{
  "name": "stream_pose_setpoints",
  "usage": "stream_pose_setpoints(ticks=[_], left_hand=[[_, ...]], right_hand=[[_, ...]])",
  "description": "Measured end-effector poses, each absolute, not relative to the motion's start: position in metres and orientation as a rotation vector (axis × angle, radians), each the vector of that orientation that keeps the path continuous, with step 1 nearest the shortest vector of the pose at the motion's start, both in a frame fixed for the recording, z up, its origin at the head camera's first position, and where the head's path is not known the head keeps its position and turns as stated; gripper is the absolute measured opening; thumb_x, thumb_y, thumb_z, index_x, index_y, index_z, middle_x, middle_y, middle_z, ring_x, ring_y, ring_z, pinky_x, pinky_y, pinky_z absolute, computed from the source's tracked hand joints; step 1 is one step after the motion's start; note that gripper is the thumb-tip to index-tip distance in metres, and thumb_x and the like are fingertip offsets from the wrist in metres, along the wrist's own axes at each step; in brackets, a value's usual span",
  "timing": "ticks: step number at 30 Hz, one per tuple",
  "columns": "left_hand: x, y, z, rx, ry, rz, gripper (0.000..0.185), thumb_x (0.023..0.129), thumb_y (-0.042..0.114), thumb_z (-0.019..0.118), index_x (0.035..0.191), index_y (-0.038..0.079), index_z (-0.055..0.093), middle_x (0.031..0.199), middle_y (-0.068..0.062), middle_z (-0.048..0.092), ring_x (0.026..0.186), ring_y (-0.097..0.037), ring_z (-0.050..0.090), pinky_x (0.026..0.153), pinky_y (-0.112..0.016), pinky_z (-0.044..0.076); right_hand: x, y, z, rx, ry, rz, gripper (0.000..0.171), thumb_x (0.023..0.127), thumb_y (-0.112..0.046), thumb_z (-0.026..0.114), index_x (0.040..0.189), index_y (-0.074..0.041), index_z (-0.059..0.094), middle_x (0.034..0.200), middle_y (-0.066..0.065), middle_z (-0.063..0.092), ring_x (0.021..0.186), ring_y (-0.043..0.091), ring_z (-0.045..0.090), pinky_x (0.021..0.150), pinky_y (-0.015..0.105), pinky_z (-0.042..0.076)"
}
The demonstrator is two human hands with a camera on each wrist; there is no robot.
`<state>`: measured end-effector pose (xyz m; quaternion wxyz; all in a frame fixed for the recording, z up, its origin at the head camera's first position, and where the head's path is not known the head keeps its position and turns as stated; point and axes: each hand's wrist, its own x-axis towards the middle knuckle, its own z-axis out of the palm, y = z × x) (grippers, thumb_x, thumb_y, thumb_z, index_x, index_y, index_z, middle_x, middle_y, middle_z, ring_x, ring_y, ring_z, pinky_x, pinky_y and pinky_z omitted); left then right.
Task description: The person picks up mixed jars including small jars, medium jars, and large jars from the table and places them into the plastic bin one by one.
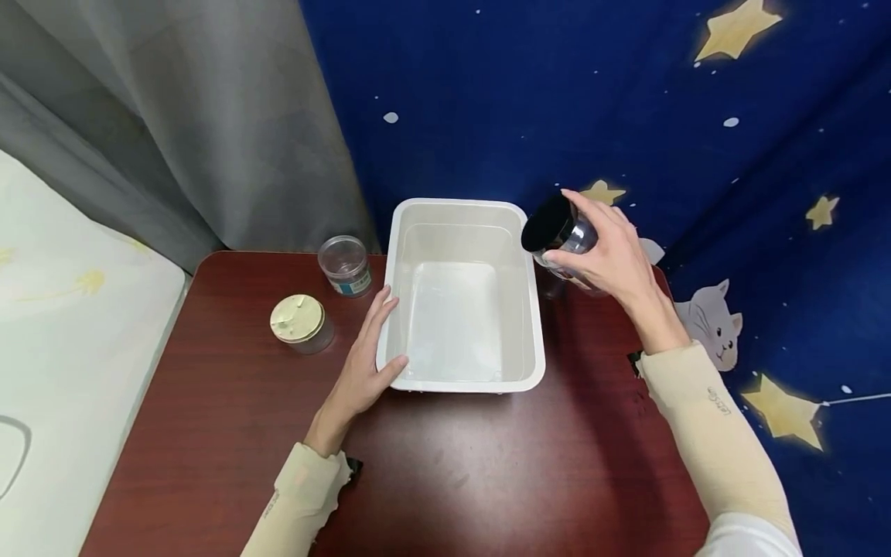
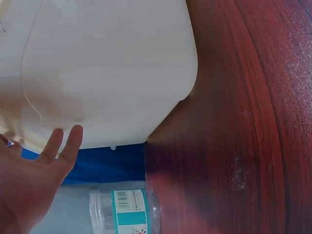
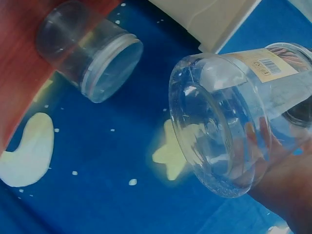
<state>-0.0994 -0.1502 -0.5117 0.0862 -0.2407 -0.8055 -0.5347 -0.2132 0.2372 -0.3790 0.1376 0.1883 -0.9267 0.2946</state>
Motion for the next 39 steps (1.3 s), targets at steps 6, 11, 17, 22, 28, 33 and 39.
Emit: stream_pose_setpoints(ticks=[6, 11, 17, 22, 28, 33, 39], left_hand=[[-0.098, -0.151, -0.51, -0.717, -2.393, -1.608, 0.077, 0.093, 0.039, 0.063, 0.157, 0.013, 0.028, 0.166, -0.004, 0.014, 0.15, -0.026, 0.018, 0.113, -0.06, 0.02], [-0.099, -0.148, -0.51, -0.724, -2.403, -1.607, 0.079, 0.093, 0.045, 0.061, 0.157, 0.015, 0.026, 0.166, -0.003, 0.013, 0.15, -0.025, 0.018, 0.113, -0.058, 0.02], [-0.099, -0.145, -0.512, -0.722, -2.396, -1.604, 0.077, 0.094, 0.041, 0.061, 0.157, 0.015, 0.027, 0.166, -0.003, 0.013, 0.15, -0.025, 0.018, 0.114, -0.057, 0.02], [-0.098, -0.146, -0.512, -0.722, -2.388, -1.6, 0.077, 0.094, 0.044, 0.06, 0.157, 0.015, 0.027, 0.166, -0.004, 0.013, 0.15, -0.025, 0.016, 0.114, -0.057, 0.019], [-0.099, -0.146, -0.511, -0.73, -2.366, -1.603, 0.078, 0.094, 0.046, 0.061, 0.156, 0.011, 0.028, 0.165, -0.006, 0.014, 0.15, -0.028, 0.016, 0.113, -0.059, 0.018], [-0.099, -0.144, -0.511, -0.722, -2.376, -1.61, 0.08, 0.094, 0.051, 0.059, 0.156, 0.011, 0.028, 0.166, -0.004, 0.014, 0.15, -0.026, 0.016, 0.114, -0.057, 0.018], [-0.097, -0.143, -0.511, -0.703, -2.375, -1.611, 0.086, 0.093, 0.061, 0.056, 0.156, 0.01, 0.029, 0.165, -0.004, 0.015, 0.15, -0.026, 0.016, 0.114, -0.056, 0.018]], right_hand=[[-0.223, 0.216, -0.365, 0.605, -2.764, 0.726, 0.094, 0.068, -0.056, 0.086, 0.15, -0.037, 0.044, 0.142, 0.006, 0.055, 0.127, 0.03, 0.049, 0.101, 0.052, 0.041], [-0.23, 0.202, -0.358, 0.661, -2.794, 0.683, 0.093, 0.068, -0.064, 0.081, 0.149, -0.035, 0.045, 0.14, 0.005, 0.056, 0.12, 0.026, 0.051, 0.097, 0.049, 0.041], [-0.235, 0.194, -0.359, 0.708, -2.821, 0.689, 0.093, 0.07, -0.065, 0.08, 0.15, -0.034, 0.044, 0.143, 0.005, 0.053, 0.119, 0.027, 0.05, 0.089, 0.047, 0.045], [-0.237, 0.187, -0.356, 0.736, -2.85, 0.665, 0.094, 0.071, -0.07, 0.075, 0.151, -0.035, 0.042, 0.145, 0.005, 0.051, 0.118, 0.028, 0.049, 0.088, 0.048, 0.045], [-0.245, 0.17, -0.347, 0.769, -2.899, 0.585, 0.096, 0.07, -0.075, 0.071, 0.152, -0.034, 0.04, 0.145, 0.005, 0.051, 0.119, 0.028, 0.049, 0.095, 0.05, 0.042], [-0.256, 0.153, -0.343, 0.847, -2.922, 0.521, 0.099, 0.07, -0.077, 0.07, 0.152, -0.031, 0.04, 0.147, 0.004, 0.05, 0.127, 0.03, 0.048, 0.1, 0.052, 0.04], [-0.261, 0.132, -0.346, 0.942, -2.921, 0.481, 0.098, 0.071, -0.076, 0.07, 0.152, -0.028, 0.042, 0.147, 0.007, 0.05, 0.129, 0.031, 0.048, 0.098, 0.049, 0.043]])
